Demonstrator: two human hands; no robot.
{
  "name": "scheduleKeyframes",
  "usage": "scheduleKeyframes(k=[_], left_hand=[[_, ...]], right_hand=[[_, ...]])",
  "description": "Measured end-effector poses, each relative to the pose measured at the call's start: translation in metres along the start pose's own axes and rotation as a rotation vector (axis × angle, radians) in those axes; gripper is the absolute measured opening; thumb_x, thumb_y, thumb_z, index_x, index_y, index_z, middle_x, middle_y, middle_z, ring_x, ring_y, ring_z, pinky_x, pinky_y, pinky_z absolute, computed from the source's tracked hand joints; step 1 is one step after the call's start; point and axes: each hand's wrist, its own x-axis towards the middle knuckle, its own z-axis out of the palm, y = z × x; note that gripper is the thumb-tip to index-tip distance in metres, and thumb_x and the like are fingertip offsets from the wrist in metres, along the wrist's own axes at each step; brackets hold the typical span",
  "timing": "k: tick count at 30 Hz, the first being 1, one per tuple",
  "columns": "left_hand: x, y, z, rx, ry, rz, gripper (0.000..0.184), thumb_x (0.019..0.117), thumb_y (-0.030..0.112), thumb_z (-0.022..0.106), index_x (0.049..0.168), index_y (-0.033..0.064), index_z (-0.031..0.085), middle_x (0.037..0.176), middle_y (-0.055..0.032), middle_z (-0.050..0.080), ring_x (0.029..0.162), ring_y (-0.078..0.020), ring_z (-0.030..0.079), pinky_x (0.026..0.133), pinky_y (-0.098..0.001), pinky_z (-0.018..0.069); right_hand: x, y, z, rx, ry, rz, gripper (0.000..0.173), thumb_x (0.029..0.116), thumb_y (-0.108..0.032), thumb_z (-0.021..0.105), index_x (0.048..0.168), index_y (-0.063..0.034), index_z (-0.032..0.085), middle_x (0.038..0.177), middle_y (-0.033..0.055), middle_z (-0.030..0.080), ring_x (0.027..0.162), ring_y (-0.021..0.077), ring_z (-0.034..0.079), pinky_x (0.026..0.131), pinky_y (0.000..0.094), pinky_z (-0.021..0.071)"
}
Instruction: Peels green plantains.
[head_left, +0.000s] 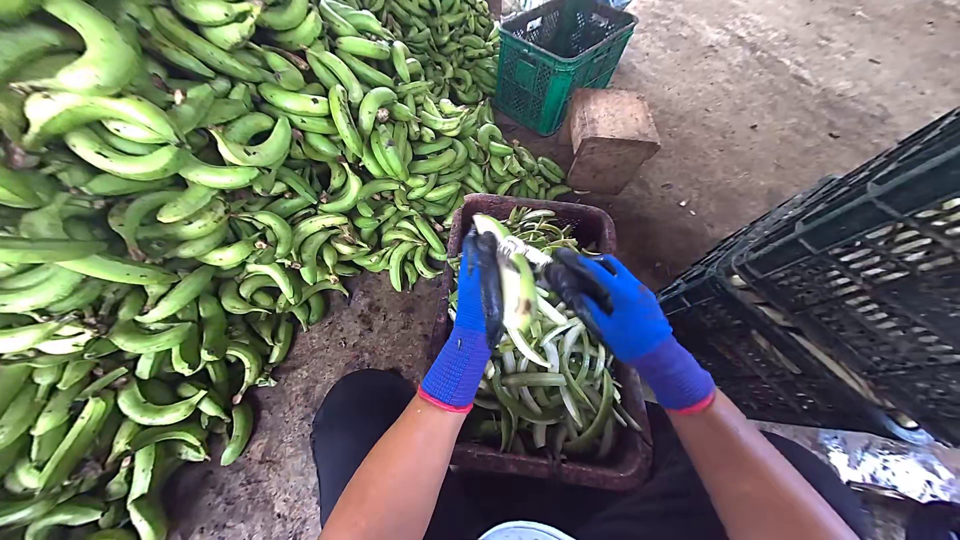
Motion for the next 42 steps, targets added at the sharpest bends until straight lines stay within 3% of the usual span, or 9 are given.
scheduleKeyframes(k=[5, 10, 15, 22, 25, 31, 35, 38, 42], left_hand=[[-0.008, 0.01, 0.003, 0.207, -0.501, -0.186, 0.051, 0.1077, 0.029, 0.038, 0.158, 0.0168, 0.037, 0.137, -0.0115, 0.06, 0.112, -0.0151, 0.062, 0.096, -0.0359, 0.0506], [0.012, -0.014, -0.01, -0.386, -0.103, -0.265, 0.036, 0.11, 0.036, 0.033, 0.115, 0.0134, 0.06, 0.089, 0.0, 0.065, 0.071, -0.0063, 0.063, 0.061, -0.0222, 0.0541], [0.014, -0.006, -0.011, -0.633, 0.01, -0.219, 0.034, 0.1076, 0.046, 0.035, 0.106, 0.0214, 0.059, 0.083, 0.0047, 0.064, 0.068, -0.004, 0.063, 0.056, -0.0202, 0.054], [0.001, 0.006, -0.005, 0.093, -0.081, -0.148, 0.043, 0.1112, 0.035, 0.032, 0.144, 0.0139, 0.049, 0.115, -0.0069, 0.063, 0.094, -0.012, 0.061, 0.083, -0.0331, 0.0521], [0.002, 0.008, 0.0, 0.328, -0.246, -0.18, 0.048, 0.1122, 0.033, 0.031, 0.149, 0.0079, 0.048, 0.129, -0.0186, 0.063, 0.11, -0.0253, 0.063, 0.097, -0.0464, 0.0501], [0.003, 0.002, 0.006, 0.481, -0.459, -0.186, 0.047, 0.1071, 0.038, 0.05, 0.147, 0.0128, 0.052, 0.123, -0.0169, 0.068, 0.111, -0.0262, 0.066, 0.1, -0.0487, 0.0493], [0.007, -0.005, -0.001, 0.474, -0.348, -0.193, 0.049, 0.1067, 0.039, 0.05, 0.149, 0.0147, 0.051, 0.127, -0.0176, 0.066, 0.111, -0.0291, 0.066, 0.098, -0.0522, 0.0502], [0.008, -0.013, -0.024, 0.258, -0.209, -0.17, 0.04, 0.1099, 0.025, 0.042, 0.145, 0.008, 0.051, 0.128, -0.0161, 0.063, 0.109, -0.0231, 0.062, 0.095, -0.0433, 0.0501], [0.013, -0.005, -0.027, -0.291, -0.084, -0.411, 0.044, 0.1079, 0.049, 0.035, 0.111, 0.0142, 0.062, 0.081, -0.0002, 0.065, 0.062, -0.0081, 0.061, 0.054, -0.0236, 0.0526]], right_hand=[[0.018, 0.022, -0.008, 0.151, -0.084, 0.157, 0.043, 0.1084, -0.03, 0.046, 0.148, -0.0154, 0.055, 0.138, 0.014, 0.063, 0.124, 0.0303, 0.062, 0.105, 0.0575, 0.047], [-0.008, 0.007, 0.015, -0.04, -0.01, -0.118, 0.05, 0.0934, -0.036, 0.063, 0.138, -0.0139, 0.066, 0.12, 0.0211, 0.068, 0.105, 0.0408, 0.067, 0.086, 0.0602, 0.0546], [-0.012, -0.002, 0.022, -0.131, 0.094, -0.19, 0.045, 0.0928, -0.038, 0.061, 0.13, -0.015, 0.072, 0.116, 0.0217, 0.07, 0.103, 0.0428, 0.068, 0.084, 0.0604, 0.0543], [0.0, 0.001, 0.009, -0.077, 0.023, 0.005, 0.047, 0.096, -0.028, 0.061, 0.141, -0.0131, 0.063, 0.122, 0.0226, 0.067, 0.106, 0.0432, 0.067, 0.085, 0.0626, 0.0533], [0.013, -0.001, -0.003, 0.069, -0.167, 0.299, 0.04, 0.11, -0.027, 0.045, 0.145, -0.0143, 0.058, 0.132, 0.0174, 0.066, 0.119, 0.0358, 0.064, 0.101, 0.0613, 0.0471], [0.021, 0.005, -0.003, 0.044, -0.312, 0.538, 0.042, 0.1123, -0.032, 0.037, 0.145, -0.012, 0.056, 0.125, 0.0248, 0.067, 0.117, 0.0425, 0.063, 0.1, 0.0643, 0.0442], [0.011, 0.016, -0.001, 0.09, -0.18, 0.345, 0.042, 0.1084, -0.029, 0.05, 0.147, -0.012, 0.055, 0.135, 0.0188, 0.064, 0.125, 0.0366, 0.061, 0.106, 0.062, 0.0439], [-0.004, 0.014, 0.004, -0.006, -0.135, 0.051, 0.054, 0.0951, -0.032, 0.067, 0.145, -0.0129, 0.059, 0.125, 0.0216, 0.065, 0.11, 0.0407, 0.065, 0.091, 0.0635, 0.0518], [-0.016, 0.016, 0.011, -0.169, 0.049, -0.335, 0.051, 0.0902, -0.051, 0.062, 0.127, -0.0183, 0.074, 0.11, 0.0193, 0.071, 0.096, 0.0402, 0.069, 0.079, 0.0575, 0.0559]])
